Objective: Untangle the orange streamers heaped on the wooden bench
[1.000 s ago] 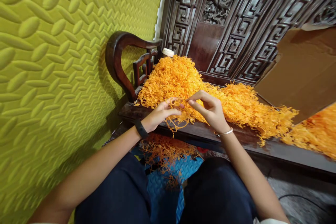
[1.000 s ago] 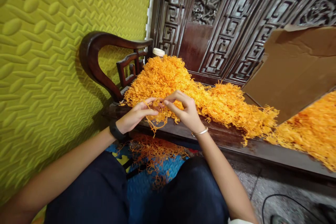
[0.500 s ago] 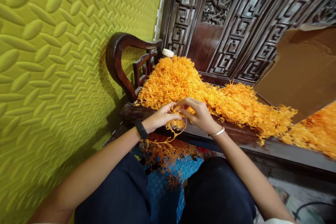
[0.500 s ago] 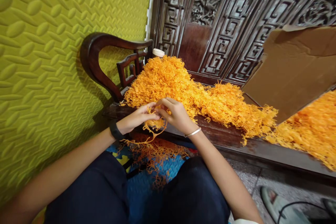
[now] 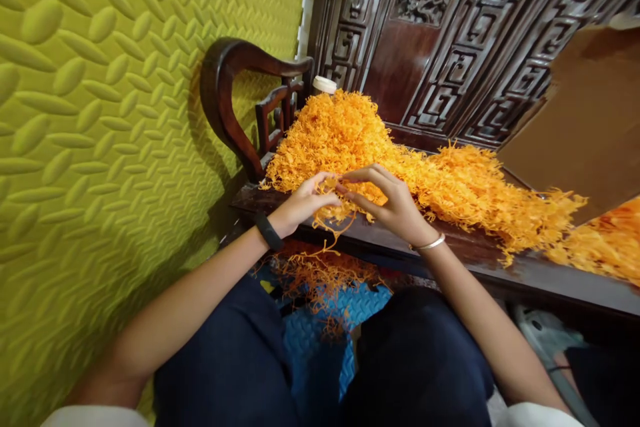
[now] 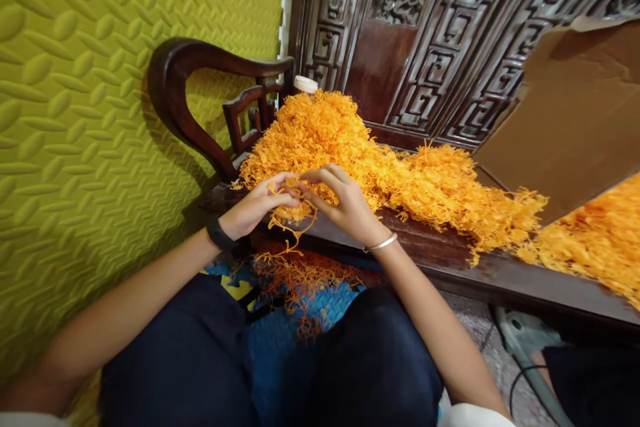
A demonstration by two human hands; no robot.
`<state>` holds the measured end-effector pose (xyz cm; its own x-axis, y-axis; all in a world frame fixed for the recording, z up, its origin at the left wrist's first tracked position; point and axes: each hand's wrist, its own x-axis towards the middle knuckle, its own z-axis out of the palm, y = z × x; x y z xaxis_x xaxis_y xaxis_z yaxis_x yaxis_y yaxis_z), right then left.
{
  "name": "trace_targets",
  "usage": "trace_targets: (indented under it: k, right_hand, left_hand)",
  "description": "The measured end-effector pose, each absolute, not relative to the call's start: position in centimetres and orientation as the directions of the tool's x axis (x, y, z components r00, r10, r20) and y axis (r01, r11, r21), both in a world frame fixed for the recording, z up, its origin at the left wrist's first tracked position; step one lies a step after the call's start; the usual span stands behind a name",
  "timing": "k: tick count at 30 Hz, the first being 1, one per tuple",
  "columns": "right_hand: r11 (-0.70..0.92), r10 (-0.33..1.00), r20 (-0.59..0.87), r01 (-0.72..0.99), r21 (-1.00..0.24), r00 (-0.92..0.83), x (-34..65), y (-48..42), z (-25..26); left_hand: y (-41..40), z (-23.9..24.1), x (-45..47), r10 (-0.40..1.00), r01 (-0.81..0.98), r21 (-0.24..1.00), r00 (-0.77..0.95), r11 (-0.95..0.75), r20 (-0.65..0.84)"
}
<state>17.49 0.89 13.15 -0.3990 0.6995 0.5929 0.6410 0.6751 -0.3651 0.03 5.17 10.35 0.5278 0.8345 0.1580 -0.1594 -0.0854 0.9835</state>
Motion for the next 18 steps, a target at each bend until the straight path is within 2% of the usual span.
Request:
trace_targets:
  k: [5,8,10,12,15,18]
  right_hand:
    - [0.688,0.665,0.666,0.623,-0.371,-0.338,18.0,-0.6,13.2]
    - [0.708,0.685,0.615,0.553,-0.439,-0.389,17.9,-1.5,13.2]
    - [0.709,0.705,0.497,0.487,-0.510,-0.506,17.3,-1.8,13.1]
    - [0.691,0.679,0.312,0.436,-0.576,-0.664,16.4,-1.7,12.7]
    - [0.638,0.556,0.004,0.424,-0.642,-0.831,14.7,-0.9,11.3]
    - [0.612,0.434,-0.224,0.468,-0.638,-0.872,13.0,0.1,9.3]
  left_hand:
    - [4.5,11.1,-1.4,0.864,-0.149,0.976,0.458,-0.157,0.209]
    - [4.0,11.5,-2.3,0.880,-0.135,0.974,0.420,-0.183,0.223]
    - [3.7,11.8,-2.9,0.890,-0.116,0.973,0.395,-0.198,0.229]
    - [3.5,12.0,-3.4,0.901,-0.080,0.974,0.369,-0.213,0.227]
    - [3.1,12.2,-4.2,0.916,-0.033,0.976,0.338,-0.217,0.216]
    - [2.8,12.3,-5.2,0.926,-0.015,0.978,0.319,-0.208,0.201]
